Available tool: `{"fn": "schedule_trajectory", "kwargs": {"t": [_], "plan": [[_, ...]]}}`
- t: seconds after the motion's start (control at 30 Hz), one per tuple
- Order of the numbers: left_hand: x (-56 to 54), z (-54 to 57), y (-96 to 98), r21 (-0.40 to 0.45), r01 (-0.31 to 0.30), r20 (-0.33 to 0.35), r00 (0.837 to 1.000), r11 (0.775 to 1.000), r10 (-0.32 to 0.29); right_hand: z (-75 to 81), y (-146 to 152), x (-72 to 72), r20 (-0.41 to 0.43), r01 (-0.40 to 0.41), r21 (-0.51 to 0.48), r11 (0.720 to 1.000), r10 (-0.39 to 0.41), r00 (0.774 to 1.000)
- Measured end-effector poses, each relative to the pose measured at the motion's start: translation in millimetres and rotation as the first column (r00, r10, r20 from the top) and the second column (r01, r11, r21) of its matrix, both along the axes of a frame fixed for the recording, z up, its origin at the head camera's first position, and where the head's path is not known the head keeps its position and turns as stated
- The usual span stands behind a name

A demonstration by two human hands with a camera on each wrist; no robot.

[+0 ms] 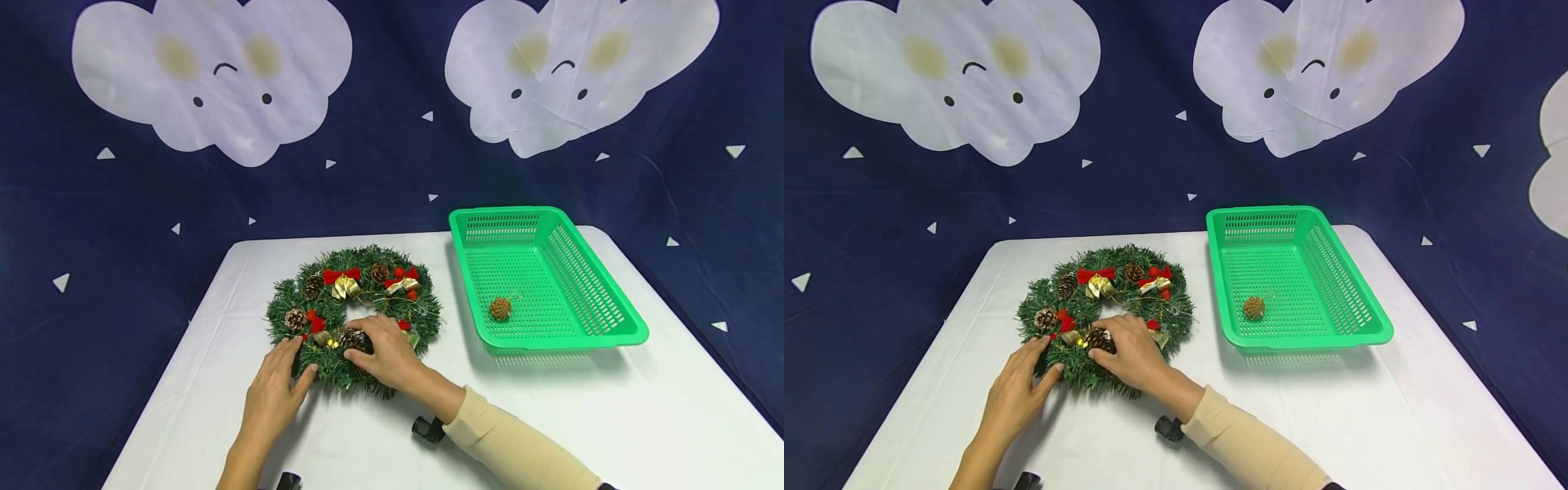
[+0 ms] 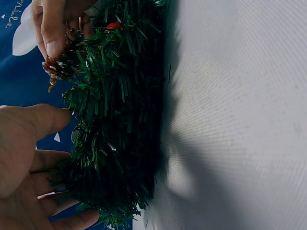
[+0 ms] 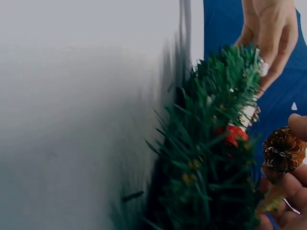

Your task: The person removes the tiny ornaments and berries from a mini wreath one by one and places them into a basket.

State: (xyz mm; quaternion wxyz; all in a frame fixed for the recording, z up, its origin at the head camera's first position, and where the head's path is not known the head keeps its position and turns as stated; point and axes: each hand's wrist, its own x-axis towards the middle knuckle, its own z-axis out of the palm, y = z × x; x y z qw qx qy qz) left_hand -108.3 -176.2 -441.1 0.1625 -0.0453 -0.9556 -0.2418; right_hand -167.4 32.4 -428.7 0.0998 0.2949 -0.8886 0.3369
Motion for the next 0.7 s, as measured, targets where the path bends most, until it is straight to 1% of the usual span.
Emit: {"fn": "schedule_trajectory", "kwargs": {"t": [0.2,0.3,0.53,0.7], "plan": [[0.1,0.4,0.1,0.0,0.004,0.007,1.0,1.0,-0.004,4.4,7.3,-3.5,0.001,0.025,-0.07,0.997,-0.025,1.0],[0.1,0.4,0.3,-0.003,0.004,0.006,1.0,1.0,-0.004,8.2,11.5,-5.0,0.008,0.048,-0.08,0.996,-0.047,0.999],[0.1,0.3,-0.5,-0.007,0.0,-0.009,1.0,1.0,0.0,16.0,22.6,-8.3,-0.01,0.065,-0.115,0.991,-0.067,0.998],[0.6,0.8,-0.5,-0.006,-0.001,0.002,1.0,1.0,0.001,18.6,28.8,-10.1,-0.024,0.092,-0.135,0.987,-0.096,0.995]]}}
